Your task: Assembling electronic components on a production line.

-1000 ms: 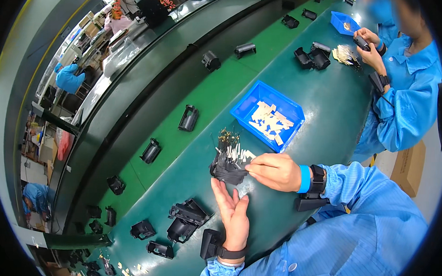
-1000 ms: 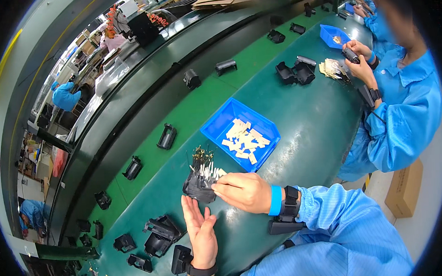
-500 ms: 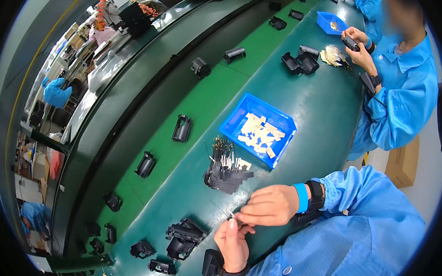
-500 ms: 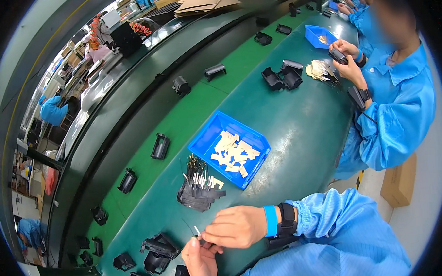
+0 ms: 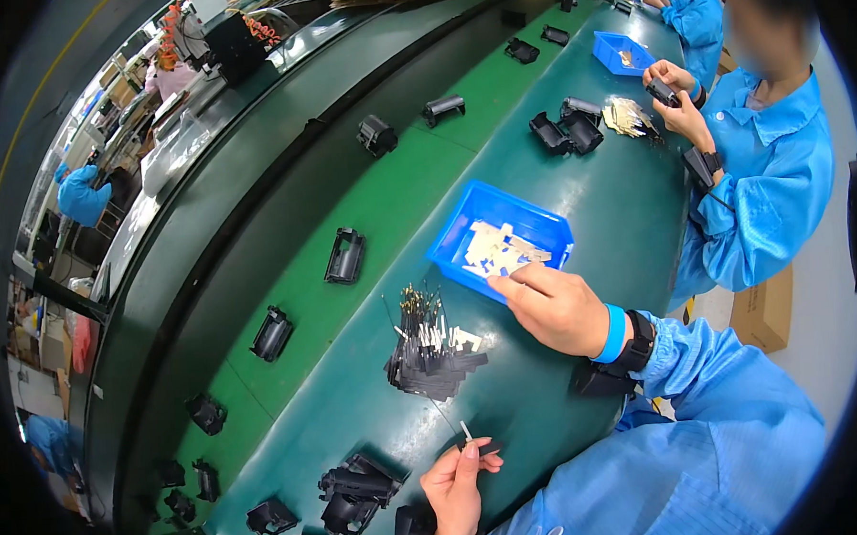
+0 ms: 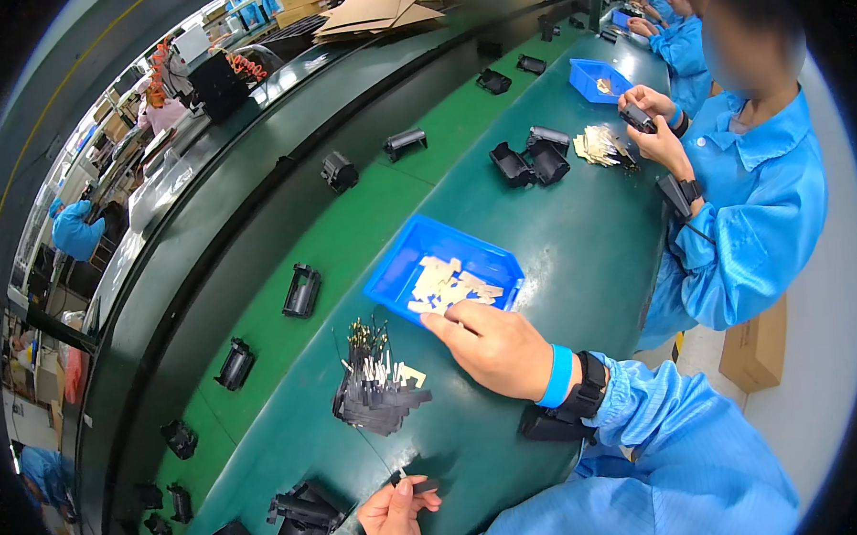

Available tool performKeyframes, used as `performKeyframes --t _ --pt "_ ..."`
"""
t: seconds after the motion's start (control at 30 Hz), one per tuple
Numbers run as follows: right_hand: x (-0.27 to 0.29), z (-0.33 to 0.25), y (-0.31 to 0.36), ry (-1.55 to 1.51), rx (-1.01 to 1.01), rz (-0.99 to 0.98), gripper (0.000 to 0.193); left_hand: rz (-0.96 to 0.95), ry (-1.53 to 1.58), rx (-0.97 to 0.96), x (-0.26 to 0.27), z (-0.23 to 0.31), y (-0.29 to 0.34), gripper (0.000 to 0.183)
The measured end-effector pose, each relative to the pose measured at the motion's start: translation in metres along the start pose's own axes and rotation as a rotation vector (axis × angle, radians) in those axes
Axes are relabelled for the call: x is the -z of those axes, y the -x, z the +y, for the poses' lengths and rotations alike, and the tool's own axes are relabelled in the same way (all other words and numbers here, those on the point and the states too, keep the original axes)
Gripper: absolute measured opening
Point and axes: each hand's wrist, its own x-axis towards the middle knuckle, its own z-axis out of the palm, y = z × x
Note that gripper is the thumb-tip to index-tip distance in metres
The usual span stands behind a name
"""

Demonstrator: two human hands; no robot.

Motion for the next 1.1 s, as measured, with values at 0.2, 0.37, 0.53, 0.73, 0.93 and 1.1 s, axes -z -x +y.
performKeyframes --t 0.2,0.37,0.53,0.73,0.93,1.1 --pt "0.016 -0.016 -0.012 -0.08 0.13 0.029 0.026 -0.024 -0.079 -0.041 0.001 -0.004 -0.001 0.023" --pt "-0.015 -0.038 0.001 -0.016 0.127 -0.345 0.027 -0.119 -0.358 -0.383 0.004 0.011 0.017 0.023" --pt "-0.029 -0.026 0.006 -0.004 0.067 -0.402 0.028 0.248 -0.909 -0.882 0.035 0.023 0.068 0.018" --pt "-0.036 -0.021 0.012 -0.013 0.152 -0.268 0.009 0.458 -1.416 -0.621 0.051 0.016 0.078 0.02" --pt "-0.022 -0.026 0.008 -0.046 0.201 -0.28 0.015 0.367 -1.408 -0.527 0.055 0.02 0.058 0.022" --pt "0.018 -0.04 -0.006 -0.024 0.271 -0.088 0.024 0.352 -1.375 -0.54 0.051 0.022 0.047 0.02"
